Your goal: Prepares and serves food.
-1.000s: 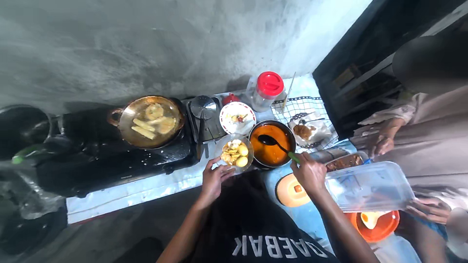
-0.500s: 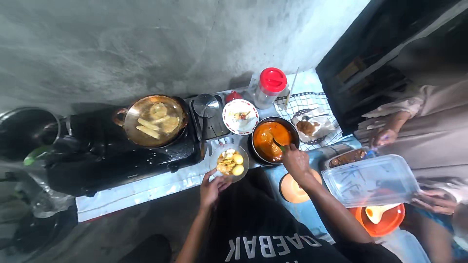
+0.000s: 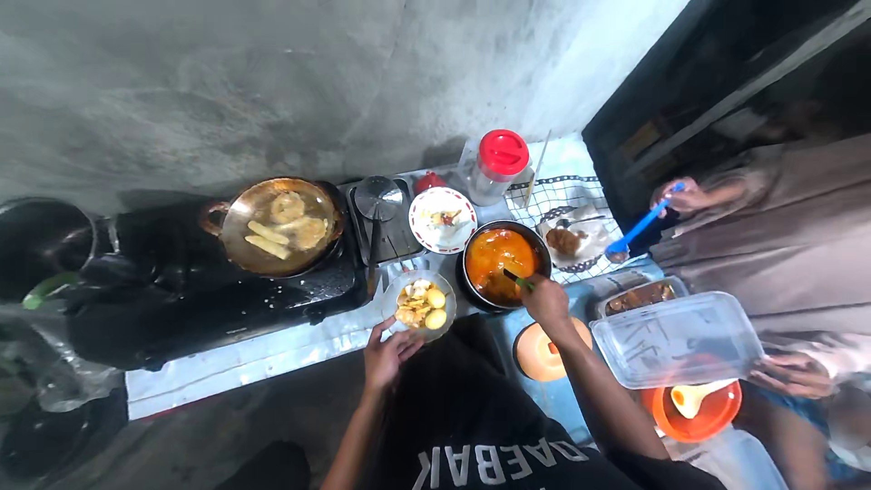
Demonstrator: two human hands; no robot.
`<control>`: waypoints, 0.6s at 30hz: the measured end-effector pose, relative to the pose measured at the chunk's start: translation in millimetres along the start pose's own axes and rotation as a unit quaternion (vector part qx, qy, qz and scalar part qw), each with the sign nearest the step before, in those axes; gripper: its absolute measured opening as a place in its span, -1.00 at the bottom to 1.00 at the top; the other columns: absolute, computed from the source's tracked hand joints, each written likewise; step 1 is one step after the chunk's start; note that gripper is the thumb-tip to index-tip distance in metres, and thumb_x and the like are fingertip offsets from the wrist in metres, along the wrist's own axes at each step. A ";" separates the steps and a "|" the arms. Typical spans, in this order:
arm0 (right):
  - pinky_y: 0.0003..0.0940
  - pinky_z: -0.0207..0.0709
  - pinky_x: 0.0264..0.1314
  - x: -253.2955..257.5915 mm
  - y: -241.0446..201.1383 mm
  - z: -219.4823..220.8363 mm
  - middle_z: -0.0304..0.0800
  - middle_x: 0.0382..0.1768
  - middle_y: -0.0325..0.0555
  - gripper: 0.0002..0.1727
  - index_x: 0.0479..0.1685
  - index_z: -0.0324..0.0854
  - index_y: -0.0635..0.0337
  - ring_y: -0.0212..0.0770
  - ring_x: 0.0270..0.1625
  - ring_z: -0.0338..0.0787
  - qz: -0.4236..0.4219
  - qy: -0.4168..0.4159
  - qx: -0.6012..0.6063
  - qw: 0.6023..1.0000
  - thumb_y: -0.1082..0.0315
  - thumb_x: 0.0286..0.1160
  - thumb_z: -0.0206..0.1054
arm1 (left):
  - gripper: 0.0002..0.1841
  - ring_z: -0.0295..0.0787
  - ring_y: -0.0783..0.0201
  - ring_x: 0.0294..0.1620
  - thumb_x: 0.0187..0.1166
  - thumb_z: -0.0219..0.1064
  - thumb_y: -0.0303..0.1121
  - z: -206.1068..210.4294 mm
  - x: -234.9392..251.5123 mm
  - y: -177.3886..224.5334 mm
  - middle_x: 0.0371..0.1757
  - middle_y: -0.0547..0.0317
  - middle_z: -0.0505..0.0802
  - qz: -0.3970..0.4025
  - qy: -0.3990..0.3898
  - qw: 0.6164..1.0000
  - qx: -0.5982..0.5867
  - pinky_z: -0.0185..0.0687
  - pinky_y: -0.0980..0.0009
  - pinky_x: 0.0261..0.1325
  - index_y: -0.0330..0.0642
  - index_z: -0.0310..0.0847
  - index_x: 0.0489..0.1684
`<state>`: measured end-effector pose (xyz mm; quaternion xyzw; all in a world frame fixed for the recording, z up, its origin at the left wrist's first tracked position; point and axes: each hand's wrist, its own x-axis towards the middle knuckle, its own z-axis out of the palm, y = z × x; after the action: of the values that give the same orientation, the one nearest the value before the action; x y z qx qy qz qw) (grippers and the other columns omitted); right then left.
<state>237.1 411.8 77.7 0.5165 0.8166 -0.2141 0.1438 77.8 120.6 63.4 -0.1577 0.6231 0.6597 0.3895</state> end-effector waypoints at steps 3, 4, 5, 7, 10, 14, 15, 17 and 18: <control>0.31 0.62 0.25 6.0 7.2 2.6 0.92 0.03 0.01 -0.69 0.13 0.85 -0.05 0.14 0.17 0.86 -0.005 0.000 0.048 0.999 0.06 0.61 0.34 | -0.55 0.95 -0.09 -0.24 0.66 0.17 -0.64 2.0 1.3 -2.3 -0.12 -0.31 0.89 -0.001 -0.003 1.000 0.002 0.93 0.09 -0.14 -0.33 0.33 0.54; 0.29 0.62 0.25 6.1 9.3 2.3 0.92 0.03 -0.02 -0.69 0.13 0.85 -0.07 0.12 0.16 0.86 -0.001 0.009 0.054 0.998 0.06 0.61 0.34 | -0.54 0.95 -0.09 -0.24 0.66 0.17 -0.64 2.5 1.6 -2.5 -0.12 -0.30 0.89 -0.002 -0.003 1.000 0.004 0.93 0.09 -0.14 -0.33 0.33 0.54; 0.28 0.63 0.23 5.1 10.3 3.7 0.93 0.01 -0.03 -0.70 0.12 0.85 -0.08 0.12 0.14 0.86 0.004 0.021 0.053 0.998 0.06 0.61 0.33 | -0.54 0.95 -0.10 -0.24 0.65 0.18 -0.64 2.4 2.5 -3.1 -0.12 -0.31 0.89 -0.004 -0.005 1.000 0.005 0.93 0.08 -0.14 -0.34 0.32 0.55; 0.27 0.64 0.22 3.8 10.7 6.8 0.93 0.01 -0.02 -0.70 0.12 0.85 -0.07 0.12 0.14 0.87 0.003 0.021 0.053 0.998 0.07 0.61 0.33 | -0.54 0.95 -0.11 -0.23 0.66 0.17 -0.64 2.7 4.0 -3.6 -0.11 -0.31 0.88 -0.004 -0.008 1.000 0.006 0.93 0.08 -0.13 -0.34 0.32 0.55; 0.26 0.64 0.24 5.3 18.0 8.6 0.94 0.00 -0.06 -0.71 0.10 0.87 -0.09 0.07 0.12 0.87 -0.006 0.019 0.083 0.996 0.05 0.59 0.37 | -0.53 0.94 -0.12 -0.20 0.65 0.17 -0.63 4.5 5.3 -3.9 -0.09 -0.32 0.88 -0.003 -0.013 1.000 0.006 0.93 0.06 -0.12 -0.33 0.32 0.55; 0.25 0.65 0.20 0.2 14.9 10.2 0.93 -0.01 -0.03 -0.69 0.13 0.84 -0.06 0.10 0.11 0.87 0.007 0.021 0.067 0.998 0.06 0.60 0.33 | -0.53 0.94 -0.12 -0.18 0.65 0.19 -0.61 7.6 7.2 -3.2 -0.08 -0.32 0.87 0.001 -0.016 1.000 0.012 0.92 0.05 -0.11 -0.31 0.32 0.55; 0.26 0.64 0.21 0.4 16.1 10.5 0.93 0.00 -0.04 -0.69 0.11 0.85 -0.06 0.09 0.12 0.87 0.001 0.014 0.071 0.997 0.05 0.59 0.34 | -0.54 0.94 -0.11 -0.18 0.66 0.18 -0.61 8.9 7.1 -2.8 -0.07 -0.32 0.87 0.000 -0.014 1.000 0.015 0.92 0.05 -0.11 -0.31 0.32 0.56; 0.28 0.64 0.20 2.5 22.3 9.1 0.94 -0.02 -0.08 -0.70 0.09 0.87 -0.09 0.06 0.10 0.88 -0.002 0.007 0.095 0.995 0.04 0.54 0.40 | -0.54 0.94 -0.12 -0.18 0.67 0.16 -0.61 10.8 7.1 -2.2 -0.06 -0.32 0.87 0.000 -0.016 1.000 0.017 0.92 0.05 -0.10 -0.31 0.32 0.56; 0.28 0.65 0.19 2.4 26.2 8.7 0.94 -0.03 -0.09 -0.70 0.09 0.87 -0.10 0.05 0.09 0.88 -0.001 0.007 0.111 0.994 0.04 0.53 0.42 | -0.54 0.94 -0.12 -0.17 0.67 0.15 -0.61 11.4 6.6 -1.8 -0.06 -0.31 0.87 0.000 -0.018 1.000 0.021 0.92 0.05 -0.10 -0.31 0.32 0.56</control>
<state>259.9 419.2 63.8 0.5301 0.7891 -0.2997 0.0801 78.0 133.3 59.6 -0.1376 0.6297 0.6494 0.4035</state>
